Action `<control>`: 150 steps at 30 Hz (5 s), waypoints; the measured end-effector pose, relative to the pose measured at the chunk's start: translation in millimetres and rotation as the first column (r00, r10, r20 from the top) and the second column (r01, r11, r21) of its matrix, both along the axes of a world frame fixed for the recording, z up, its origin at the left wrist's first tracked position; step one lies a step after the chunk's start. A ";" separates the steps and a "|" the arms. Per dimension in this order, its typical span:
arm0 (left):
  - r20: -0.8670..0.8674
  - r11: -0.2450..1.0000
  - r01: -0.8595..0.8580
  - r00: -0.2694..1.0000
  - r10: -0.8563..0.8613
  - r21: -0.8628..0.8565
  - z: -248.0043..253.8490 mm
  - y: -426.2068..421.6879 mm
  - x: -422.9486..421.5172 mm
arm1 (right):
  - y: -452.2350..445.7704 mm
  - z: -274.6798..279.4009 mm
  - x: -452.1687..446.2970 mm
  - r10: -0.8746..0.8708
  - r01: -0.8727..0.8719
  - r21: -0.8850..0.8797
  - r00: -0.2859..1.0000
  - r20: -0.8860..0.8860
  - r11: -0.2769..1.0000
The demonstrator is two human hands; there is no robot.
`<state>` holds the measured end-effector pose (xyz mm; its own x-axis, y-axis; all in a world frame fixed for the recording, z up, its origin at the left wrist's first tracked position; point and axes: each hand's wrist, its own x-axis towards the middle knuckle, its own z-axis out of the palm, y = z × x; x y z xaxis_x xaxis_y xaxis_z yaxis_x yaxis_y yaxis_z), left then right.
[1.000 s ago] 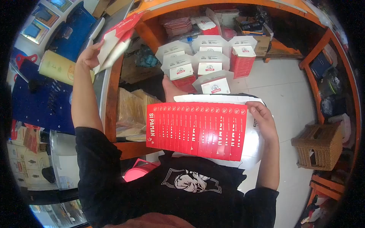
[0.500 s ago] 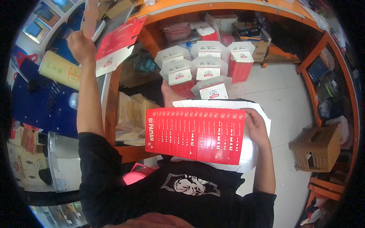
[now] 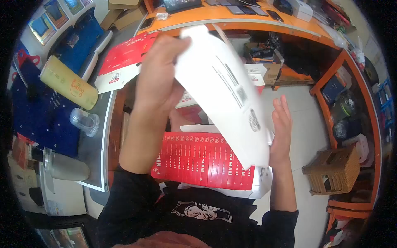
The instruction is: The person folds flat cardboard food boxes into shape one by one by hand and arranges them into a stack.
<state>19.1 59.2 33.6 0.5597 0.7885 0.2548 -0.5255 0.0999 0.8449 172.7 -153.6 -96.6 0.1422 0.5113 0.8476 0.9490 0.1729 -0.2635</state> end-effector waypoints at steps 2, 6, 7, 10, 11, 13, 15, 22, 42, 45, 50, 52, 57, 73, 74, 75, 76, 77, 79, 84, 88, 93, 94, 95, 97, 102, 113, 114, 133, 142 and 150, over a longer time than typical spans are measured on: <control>0.113 0.923 0.225 0.973 -0.199 -0.311 -18.7 8.3 12.9 | -20.2 -2.0 15.0 -0.051 0.058 -0.054 0.991 0.125 0.997; 0.393 0.891 0.443 0.841 -0.372 -0.104 -58.0 20.0 25.3 | -28.7 10.7 8.6 0.003 -0.001 0.162 1.000 -0.010 0.987; 0.207 0.969 0.184 0.954 -0.217 0.168 -81.8 24.5 39.4 | -31.1 13.3 9.1 -0.009 0.008 0.184 1.000 0.003 0.983; 0.055 0.564 -0.091 0.995 0.081 0.820 -103.7 13.4 57.6 | -50.7 8.9 3.6 -0.015 0.060 0.290 0.988 -0.155 0.955; -0.004 0.533 -0.061 0.993 0.120 0.844 -102.3 8.6 60.3 | -52.7 8.2 4.1 0.089 -0.007 0.328 0.968 -0.235 0.945; 0.073 0.595 -0.037 0.997 -0.036 0.803 -100.2 5.7 70.8 | -52.1 14.5 0.2 0.301 -0.122 0.437 0.880 -0.368 0.891; 0.088 0.725 0.044 0.986 -0.144 0.687 -92.9 -2.8 77.7 | -51.1 17.4 4.2 0.428 -0.166 0.522 0.792 -0.435 0.837; -0.019 0.854 0.317 0.940 -0.340 0.413 -45.5 -26.1 58.2 | -51.5 47.7 52.6 0.116 0.276 0.297 0.525 -0.843 0.914; -0.179 0.459 -0.084 0.847 0.500 0.885 -99.5 -41.4 44.3 | -24.3 45.3 38.8 0.415 0.011 0.443 0.331 -0.848 0.897; -0.366 0.759 0.340 0.919 -0.143 0.556 -105.1 -34.9 41.9 | -19.9 36.6 38.9 0.527 -0.102 0.524 0.316 -0.789 0.845; -0.356 0.713 0.682 0.715 -0.602 0.163 -109.4 -17.6 41.9 | -21.6 35.3 59.5 0.040 0.146 0.142 0.547 -0.836 0.979; -0.366 0.768 0.630 0.745 -0.558 0.112 -97.1 -18.3 39.3 | -15.9 50.2 38.3 -0.280 0.337 -0.062 0.651 -0.705 0.940; -0.208 0.795 0.603 0.788 -0.579 0.073 -93.8 -22.9 43.7 | -5.7 0.6 4.6 0.087 0.094 0.167 0.558 -0.825 0.981; -0.464 0.435 0.297 0.813 0.351 0.850 -100.1 -69.5 -3.7 | 6.9 5.3 -22.1 0.119 0.041 0.310 0.869 -0.481 0.950; -0.464 0.428 0.305 0.818 0.340 0.851 -105.4 -77.4 -6.8 | 6.9 13.3 -26.9 0.065 0.083 0.234 0.826 -0.560 0.969; -0.463 0.440 0.303 0.826 0.321 0.845 -111.2 -84.3 -9.3 | 6.3 17.7 -29.7 0.058 0.098 0.199 0.755 -0.654 0.975; -0.461 0.454 0.299 0.834 0.303 0.839 -117.2 -90.3 -11.5 | 6.2 21.0 -31.8 0.049 0.107 0.163 0.675 -0.737 0.981; -0.458 0.470 0.293 0.842 0.286 0.833 -121.4 -95.1 -14.3 | 6.4 22.1 -33.2 0.037 0.110 0.125 0.587 -0.809 0.986; -0.488 0.577 0.274 0.835 0.254 0.769 -129.1 -101.1 -17.7 | 7.9 4.6 -30.7 0.015 0.101 0.115 0.681 -0.732 0.988; -0.521 0.827 0.559 0.722 -0.456 0.051 -152.5 -85.8 -23.3 | -8.3 -11.1 -20.3 -0.055 0.067 0.010 0.883 -0.466 0.998; -0.448 0.599 0.795 0.503 -0.740 -0.098 -149.3 -56.1 -33.5 | -24.0 -4.5 -19.7 -0.044 0.043 -0.010 0.981 -0.187 0.999; -0.289 0.667 0.745 0.640 -0.712 0.009 -159.1 -53.5 -31.9 | -34.3 19.6 -32.2 0.031 -0.011 -0.134 0.988 0.149 0.991; -0.266 0.653 0.757 0.627 -0.732 -0.013 -157.1 -52.6 -33.2 | -34.7 31.3 -38.6 0.037 -0.024 -0.188 0.997 0.063 0.982; -0.242 0.638 0.769 0.613 -0.752 -0.035 -153.3 -50.7 -35.2 | -33.9 37.9 -42.1 0.043 -0.021 -0.221 0.995 0.095 0.975; -0.215 0.609 0.791 0.586 -0.781 -0.058 -144.8 -49.5 -36.6 | -27.7 48.8 -46.0 0.057 -0.009 -0.284 0.985 0.160 0.959; -0.203 0.628 0.764 0.645 -0.737 0.147 -142.2 -62.7 -28.6 | -16.4 49.0 -37.0 -0.009 0.028 -0.062 0.958 0.286 0.998; -0.336 0.638 0.720 0.693 -0.638 0.274 -94.6 -64.7 -52.0 | -24.3 112.4 -46.0 0.157 -0.048 -0.413 0.959 0.235 0.910; -0.339 0.642 0.729 0.681 -0.649 0.235 -89.3 -64.2 -53.5 | -23.1 119.7 -48.5 0.172 -0.065 -0.437 0.962 0.210 0.897; -0.213 0.774 0.626 0.746 -0.631 -0.099 -21.1 -52.5 -69.2 | 4.9 142.5 -41.1 0.478 -0.423 -0.328 0.872 0.106 0.845; 0.139 0.685 0.718 0.671 -0.729 0.125 -40.7 -60.6 -36.8 | 25.8 96.3 -24.4 0.491 -0.504 -0.073 0.859 -0.144 0.860; -0.270 0.769 0.573 0.817 -0.510 0.283 -20.6 -37.9 -48.5 | 22.2 102.5 -51.9 0.197 -0.196 -0.019 0.979 0.058 0.980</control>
